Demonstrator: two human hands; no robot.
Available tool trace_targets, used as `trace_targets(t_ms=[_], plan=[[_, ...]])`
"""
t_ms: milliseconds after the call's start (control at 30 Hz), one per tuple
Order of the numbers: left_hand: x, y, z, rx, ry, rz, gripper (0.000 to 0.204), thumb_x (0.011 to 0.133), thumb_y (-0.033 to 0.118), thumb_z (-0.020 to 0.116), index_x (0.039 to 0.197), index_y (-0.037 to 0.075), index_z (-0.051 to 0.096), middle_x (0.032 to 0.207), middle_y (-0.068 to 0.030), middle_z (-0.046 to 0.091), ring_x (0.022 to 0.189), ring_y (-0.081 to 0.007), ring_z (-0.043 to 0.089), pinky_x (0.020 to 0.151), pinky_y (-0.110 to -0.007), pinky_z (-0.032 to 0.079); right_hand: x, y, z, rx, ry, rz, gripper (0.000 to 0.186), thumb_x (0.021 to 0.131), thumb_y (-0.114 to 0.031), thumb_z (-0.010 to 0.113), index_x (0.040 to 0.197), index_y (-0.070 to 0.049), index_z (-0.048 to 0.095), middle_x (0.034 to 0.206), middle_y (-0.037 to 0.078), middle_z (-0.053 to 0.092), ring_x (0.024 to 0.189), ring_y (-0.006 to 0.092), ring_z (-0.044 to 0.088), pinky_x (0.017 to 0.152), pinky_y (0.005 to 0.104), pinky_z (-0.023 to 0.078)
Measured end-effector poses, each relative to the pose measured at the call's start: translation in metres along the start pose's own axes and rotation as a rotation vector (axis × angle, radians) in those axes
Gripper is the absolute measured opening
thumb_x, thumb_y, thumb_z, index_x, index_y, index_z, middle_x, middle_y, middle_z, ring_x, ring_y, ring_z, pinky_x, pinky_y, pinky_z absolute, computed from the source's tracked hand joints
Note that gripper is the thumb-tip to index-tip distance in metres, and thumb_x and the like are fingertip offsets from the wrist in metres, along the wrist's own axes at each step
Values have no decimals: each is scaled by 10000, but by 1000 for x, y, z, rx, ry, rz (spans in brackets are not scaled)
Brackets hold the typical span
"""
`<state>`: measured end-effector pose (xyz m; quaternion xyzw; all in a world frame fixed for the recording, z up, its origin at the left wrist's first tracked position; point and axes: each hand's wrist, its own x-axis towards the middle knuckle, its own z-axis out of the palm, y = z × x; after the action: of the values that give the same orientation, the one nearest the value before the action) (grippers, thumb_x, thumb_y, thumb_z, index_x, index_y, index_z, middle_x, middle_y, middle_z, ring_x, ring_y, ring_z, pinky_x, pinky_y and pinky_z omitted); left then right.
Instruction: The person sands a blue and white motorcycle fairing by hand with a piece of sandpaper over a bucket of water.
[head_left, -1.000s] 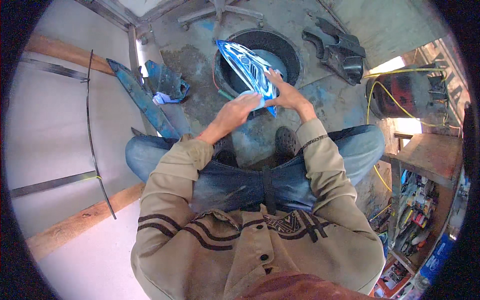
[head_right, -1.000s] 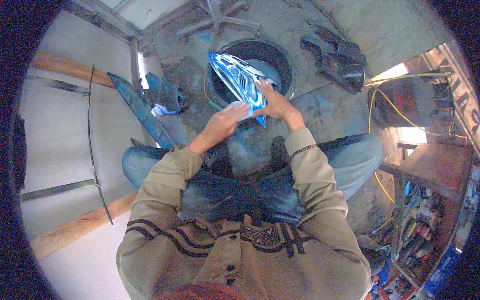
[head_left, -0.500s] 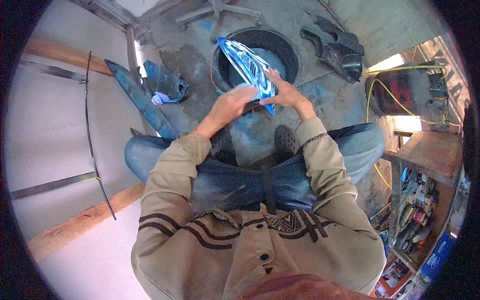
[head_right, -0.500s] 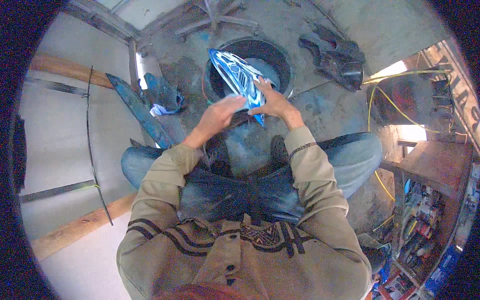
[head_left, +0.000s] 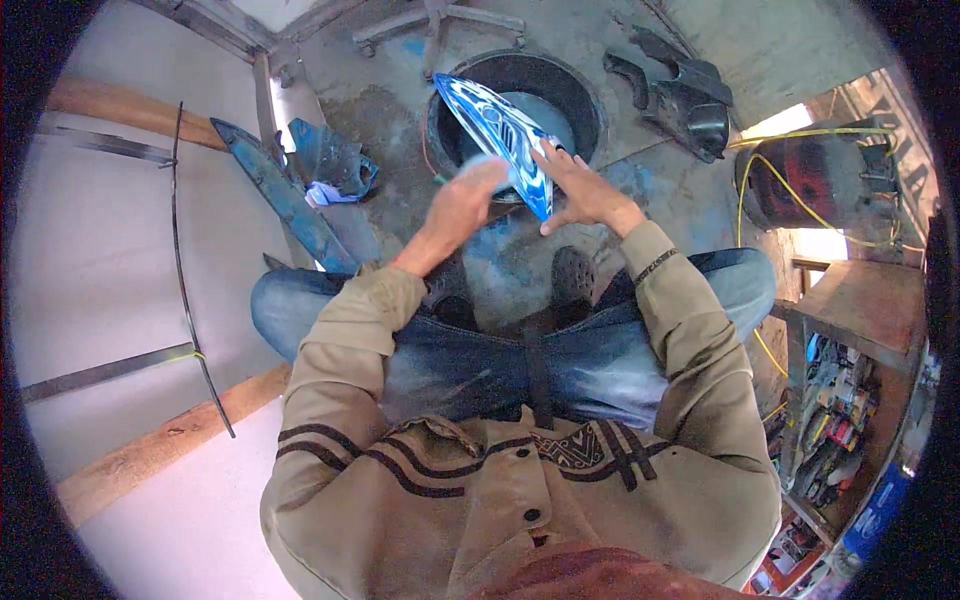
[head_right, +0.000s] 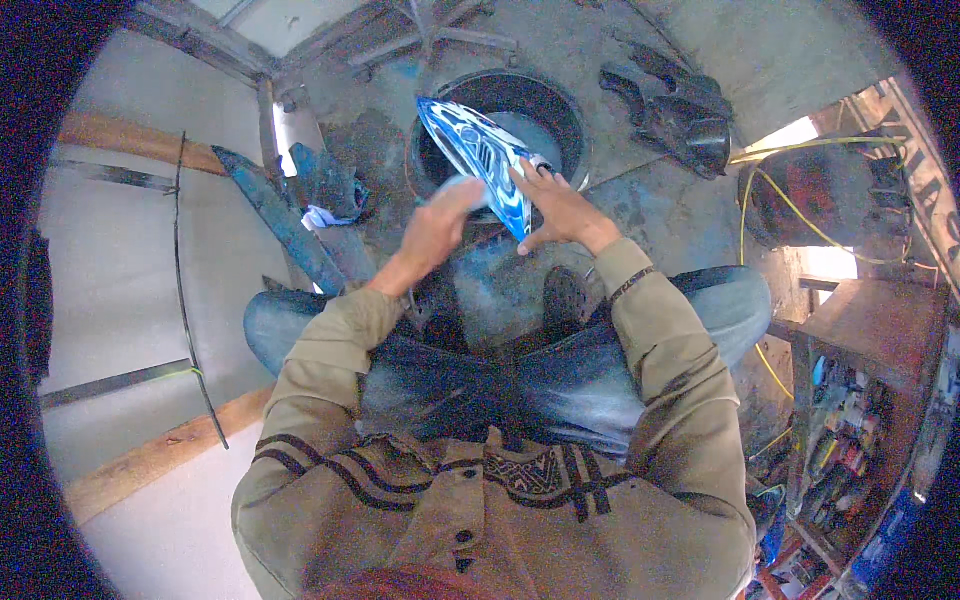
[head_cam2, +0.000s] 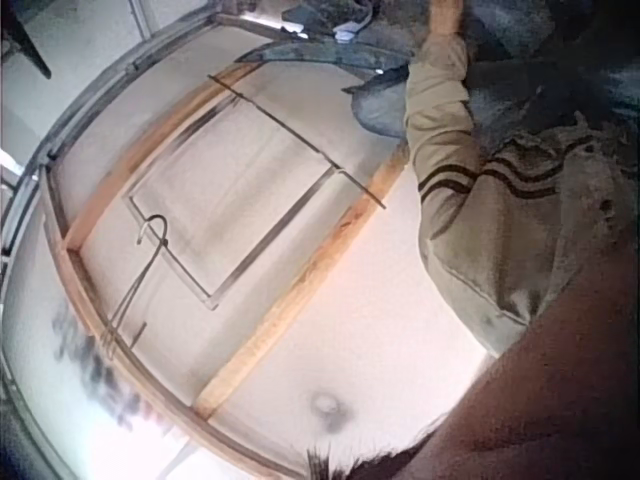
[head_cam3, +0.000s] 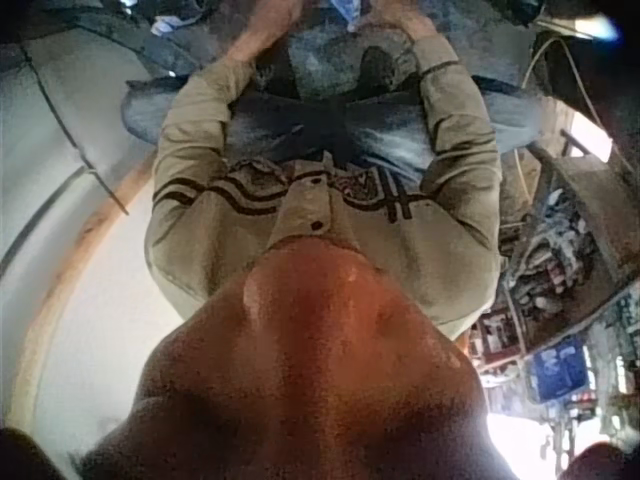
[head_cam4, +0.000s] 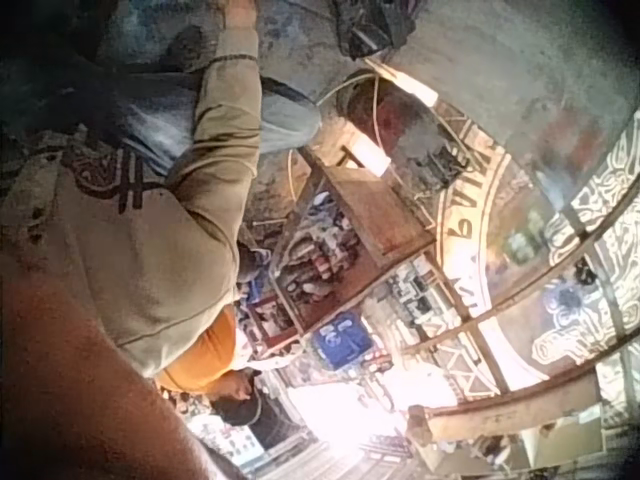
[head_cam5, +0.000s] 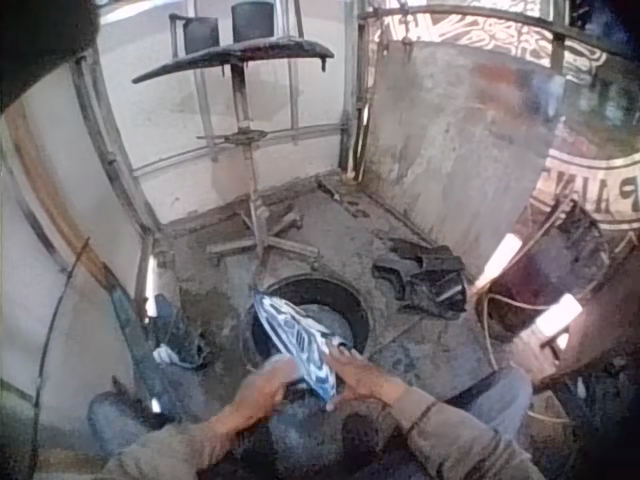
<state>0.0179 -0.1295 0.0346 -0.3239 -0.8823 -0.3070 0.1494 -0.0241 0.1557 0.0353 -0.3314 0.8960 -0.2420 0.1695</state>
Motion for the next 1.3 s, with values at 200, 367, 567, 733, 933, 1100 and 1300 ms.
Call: trace_targets(t_ms=[200,367,567,733,933,1100,1300], plan=[[-5,11,4,-70,-211,201,506,886,-60,588,1365,75,681,1450,-140,670,1363,-356,620,1192,-464,480,-3,2,0,10,-15,39,1449,608,-641,940,1734,-169,160,1806,168,101,1630,445,191,1283,683,189],[-1,-18,-10,4,-20,-88,504,915,-43,605,1397,89,673,1495,-87,652,1382,-333,612,1168,-449,497,1,-6,9,29,-1,59,1429,643,-678,909,1736,-166,146,1804,170,112,1645,375,193,1288,678,176],[-22,22,12,-86,-221,113,547,864,-62,644,1402,38,643,1510,-135,635,1425,-329,581,1187,-496,468,-2,-2,8,21,-16,79,1432,645,-676,912,1736,-156,144,1804,175,109,1645,361,203,1286,681,173],[-5,-4,-9,79,-117,55,587,887,-59,614,1462,60,618,1490,-126,649,1387,-343,607,1183,-487,472,-1,-9,4,63,-18,84,1412,663,-621,928,1739,-161,137,1805,174,106,1648,357,199,1287,678,164],[-24,20,13,-57,-152,126,578,839,-76,617,1406,36,640,1464,-154,655,1380,-344,605,1196,-472,467,-2,-8,7,59,2,78,1398,669,-601,929,1740,-166,143,1806,176,103,1647,362,201,1291,674,158],[-12,6,0,-21,-117,140,498,863,-70,626,1348,35,674,1385,-143,701,1333,-307,643,1162,-462,487,-3,-10,13,12,39,52,1398,667,-614,917,1732,-122,156,1800,193,122,1632,372,246,1282,682,178],[-1,9,-3,73,-18,65,628,843,-73,653,1454,65,623,1461,-151,662,1365,-342,620,1199,-473,462,-7,-5,21,-70,101,44,1351,707,-618,894,1729,-129,158,1799,188,134,1627,366,266,1270,686,215]])
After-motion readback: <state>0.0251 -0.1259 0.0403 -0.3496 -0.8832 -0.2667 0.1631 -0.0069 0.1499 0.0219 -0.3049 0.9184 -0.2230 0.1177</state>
